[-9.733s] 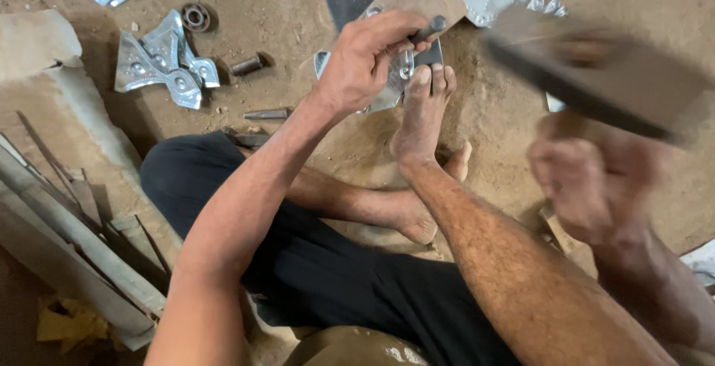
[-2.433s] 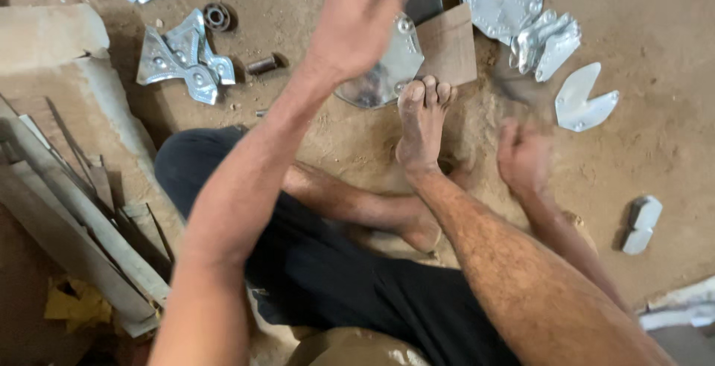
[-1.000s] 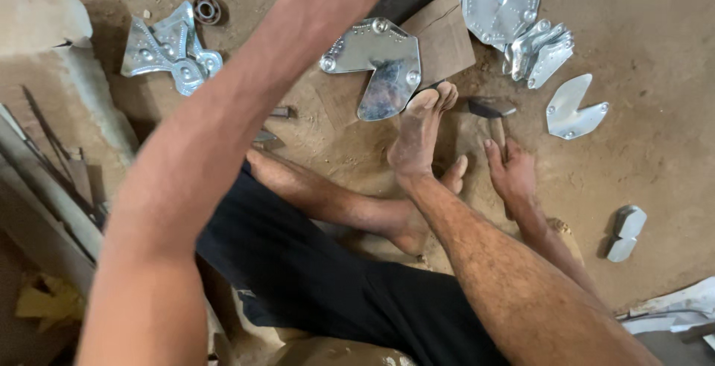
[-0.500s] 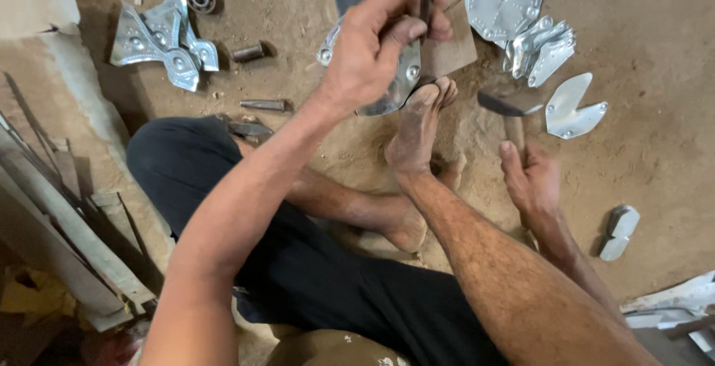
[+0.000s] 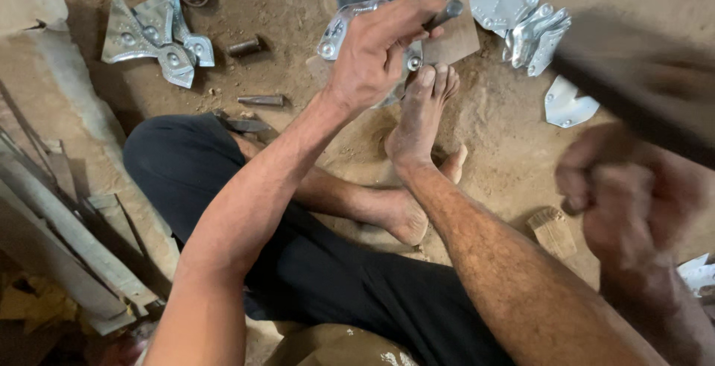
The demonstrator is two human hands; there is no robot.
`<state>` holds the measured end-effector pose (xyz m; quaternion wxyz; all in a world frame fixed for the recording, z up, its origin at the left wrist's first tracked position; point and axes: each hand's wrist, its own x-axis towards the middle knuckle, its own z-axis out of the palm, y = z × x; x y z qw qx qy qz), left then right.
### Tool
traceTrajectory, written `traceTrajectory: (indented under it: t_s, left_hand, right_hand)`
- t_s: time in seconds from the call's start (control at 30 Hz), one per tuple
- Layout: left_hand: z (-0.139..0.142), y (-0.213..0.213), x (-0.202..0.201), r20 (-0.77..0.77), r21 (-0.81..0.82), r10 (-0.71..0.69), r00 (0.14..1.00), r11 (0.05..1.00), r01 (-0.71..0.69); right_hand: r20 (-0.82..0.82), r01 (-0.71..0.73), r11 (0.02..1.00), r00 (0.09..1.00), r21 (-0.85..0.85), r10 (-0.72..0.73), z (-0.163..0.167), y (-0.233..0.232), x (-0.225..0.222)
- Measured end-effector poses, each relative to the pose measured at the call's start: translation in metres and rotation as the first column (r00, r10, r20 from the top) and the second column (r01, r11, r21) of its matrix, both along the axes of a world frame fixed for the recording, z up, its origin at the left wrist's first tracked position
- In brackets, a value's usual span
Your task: The person sits on the workshop floor and hammers a punch against galvanized metal bracket parts resting on a small anvil block, driving or setting holes in the parts one at a time. They reposition each bracket between strikes and set finished pieces aside among a pile of similar parts.
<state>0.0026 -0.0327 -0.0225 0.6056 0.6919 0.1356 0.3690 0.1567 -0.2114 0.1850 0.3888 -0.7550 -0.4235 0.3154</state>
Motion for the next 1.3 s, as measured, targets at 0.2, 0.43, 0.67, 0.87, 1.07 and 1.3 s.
traceTrajectory:
  t_s: [0.2,0.43,0.67,0.87,1.07,1.3]
  left_hand:
    - [0.002,0.000,0.001,-0.025,0.044,0.011,1.000,0.999,-0.010]
    - [0.008,0.004,0.000,-0.032,0.020,-0.019,0.999,1.000,0.019]
    - [0.005,0.002,-0.001,-0.031,0.003,-0.037,0.999,0.999,0.037]
    - [-0.001,0.004,0.002,-0.041,0.035,-0.049,0.998,0.998,0.051]
    - [-0.001,0.004,0.001,-0.074,0.093,-0.036,0.997,0.995,0.043]
    - [-0.003,0.007,0.000,-0.046,0.091,-0.056,0.997,0.994,0.060]
  right_hand:
    - [-0.133,-0.183,0.978,0.977,-0.097,0.169,-0.023,0.007,0.025]
    - [0.190,-0.310,0.946,0.927,-0.091,0.322,-0.038,0.002,0.034]
    - [0.228,-0.064,0.925,0.961,-0.376,0.159,-0.027,0.002,0.029]
    - [0.315,-0.135,0.980,0.933,-0.144,0.175,-0.040,-0.001,0.037]
    - [0.203,-0.192,0.972,0.955,-0.138,0.217,-0.026,0.001,0.033]
    - [0.359,-0.185,0.983,0.916,-0.013,0.177,-0.031,0.009,0.029]
